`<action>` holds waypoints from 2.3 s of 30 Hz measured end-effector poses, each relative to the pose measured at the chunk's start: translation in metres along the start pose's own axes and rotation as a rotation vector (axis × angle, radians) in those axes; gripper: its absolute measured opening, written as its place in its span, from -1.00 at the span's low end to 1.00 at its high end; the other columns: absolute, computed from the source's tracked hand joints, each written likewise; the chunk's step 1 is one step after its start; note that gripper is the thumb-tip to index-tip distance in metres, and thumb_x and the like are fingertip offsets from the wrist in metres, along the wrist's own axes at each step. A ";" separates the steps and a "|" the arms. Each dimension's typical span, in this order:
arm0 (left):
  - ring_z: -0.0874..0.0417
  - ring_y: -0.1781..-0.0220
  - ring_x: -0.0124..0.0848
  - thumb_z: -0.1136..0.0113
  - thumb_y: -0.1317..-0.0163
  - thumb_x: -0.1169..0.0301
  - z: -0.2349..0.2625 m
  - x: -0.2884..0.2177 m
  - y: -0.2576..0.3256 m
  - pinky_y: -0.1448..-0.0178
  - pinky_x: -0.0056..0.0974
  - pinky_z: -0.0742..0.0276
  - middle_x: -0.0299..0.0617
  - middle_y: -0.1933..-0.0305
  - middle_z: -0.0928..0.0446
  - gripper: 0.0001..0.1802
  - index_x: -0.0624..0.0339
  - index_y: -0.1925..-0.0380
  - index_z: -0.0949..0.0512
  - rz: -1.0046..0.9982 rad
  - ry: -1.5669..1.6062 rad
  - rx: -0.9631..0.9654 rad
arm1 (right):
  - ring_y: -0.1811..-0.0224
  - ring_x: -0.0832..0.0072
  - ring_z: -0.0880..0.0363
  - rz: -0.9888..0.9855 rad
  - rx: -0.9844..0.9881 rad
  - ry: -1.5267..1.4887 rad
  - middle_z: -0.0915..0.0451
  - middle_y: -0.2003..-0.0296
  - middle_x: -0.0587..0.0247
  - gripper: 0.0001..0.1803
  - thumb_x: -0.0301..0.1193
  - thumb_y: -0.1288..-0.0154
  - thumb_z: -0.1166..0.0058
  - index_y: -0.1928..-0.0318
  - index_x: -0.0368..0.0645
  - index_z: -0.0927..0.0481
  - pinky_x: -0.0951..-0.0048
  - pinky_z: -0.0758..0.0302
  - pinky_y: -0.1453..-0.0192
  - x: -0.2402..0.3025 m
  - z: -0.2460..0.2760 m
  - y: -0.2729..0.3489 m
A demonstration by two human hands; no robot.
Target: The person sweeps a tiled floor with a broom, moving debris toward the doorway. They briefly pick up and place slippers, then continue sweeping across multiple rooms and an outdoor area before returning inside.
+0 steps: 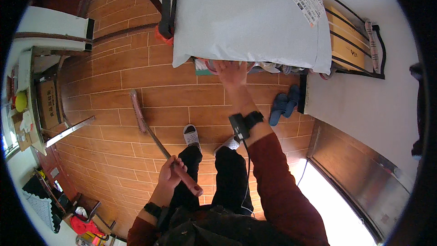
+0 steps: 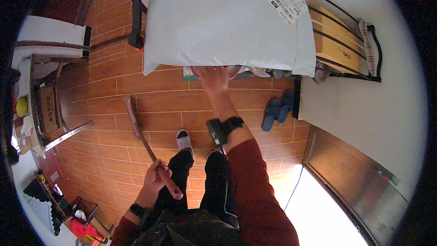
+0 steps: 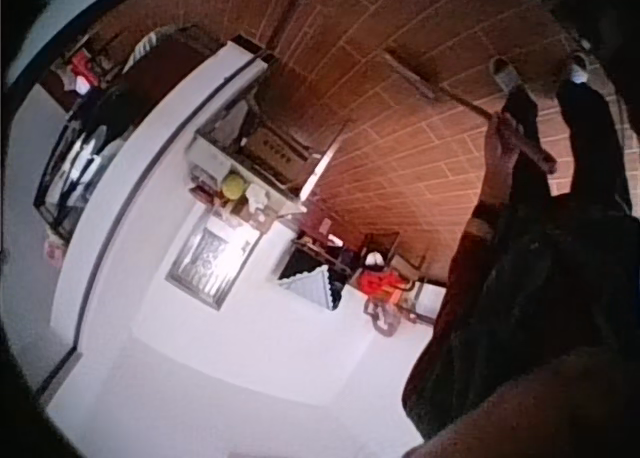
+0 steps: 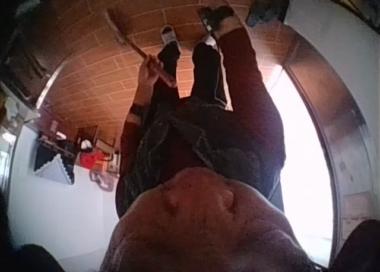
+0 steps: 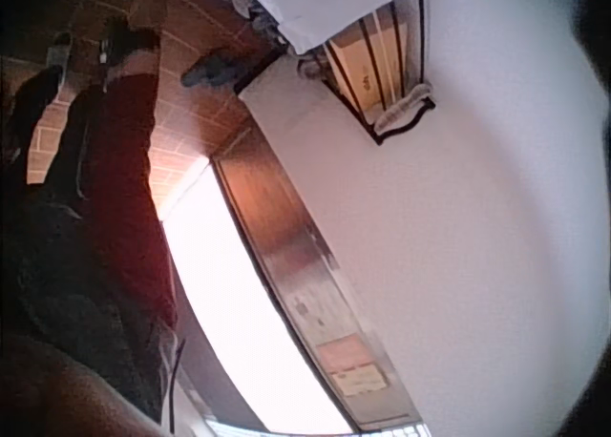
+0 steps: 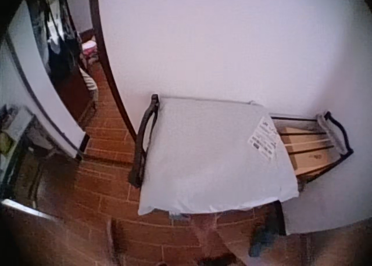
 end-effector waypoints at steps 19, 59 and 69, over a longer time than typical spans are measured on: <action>-0.44 0.04 -0.30 -0.07 -0.15 0.06 -0.076 0.168 0.020 -0.03 -0.09 -0.33 -0.29 0.16 -0.49 -0.67 -0.03 0.18 -0.44 0.521 -0.406 0.105 | 0.28 0.46 -0.45 -1.505 0.474 -0.851 -0.47 0.31 0.22 -0.62 -0.07 -0.25 0.16 0.08 -0.07 -0.37 0.34 -0.43 0.26 0.100 0.056 0.359; -0.55 0.24 -0.35 -0.06 -0.19 0.18 -0.295 0.331 -0.163 0.25 -0.21 -0.50 -0.20 0.24 -0.53 -0.74 0.04 0.19 -0.48 0.486 -1.195 -0.030 | 0.69 0.63 -0.21 -0.643 -1.000 -0.714 -0.27 0.60 0.37 -0.41 -0.60 -0.14 0.13 -0.21 -0.10 -0.08 0.59 -0.20 0.68 0.417 0.258 0.541; -0.56 0.30 -0.37 -0.11 -0.16 0.24 -0.340 0.376 -0.210 0.27 -0.34 -0.52 -0.12 0.29 -0.51 -0.73 0.17 0.23 -0.47 0.474 -1.210 -0.038 | 0.70 0.32 -0.27 -0.387 -1.496 -0.708 -0.27 0.71 0.22 -0.89 -0.36 -0.15 0.08 0.46 -0.07 -0.33 0.37 -0.16 0.75 0.262 0.417 0.436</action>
Point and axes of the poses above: each hand's wrist, its own y-axis away from the middle knuckle, its own z-axis out of the back of the hand, x = y × z, the point moved 3 cm from there along -y, towards the middle knuckle
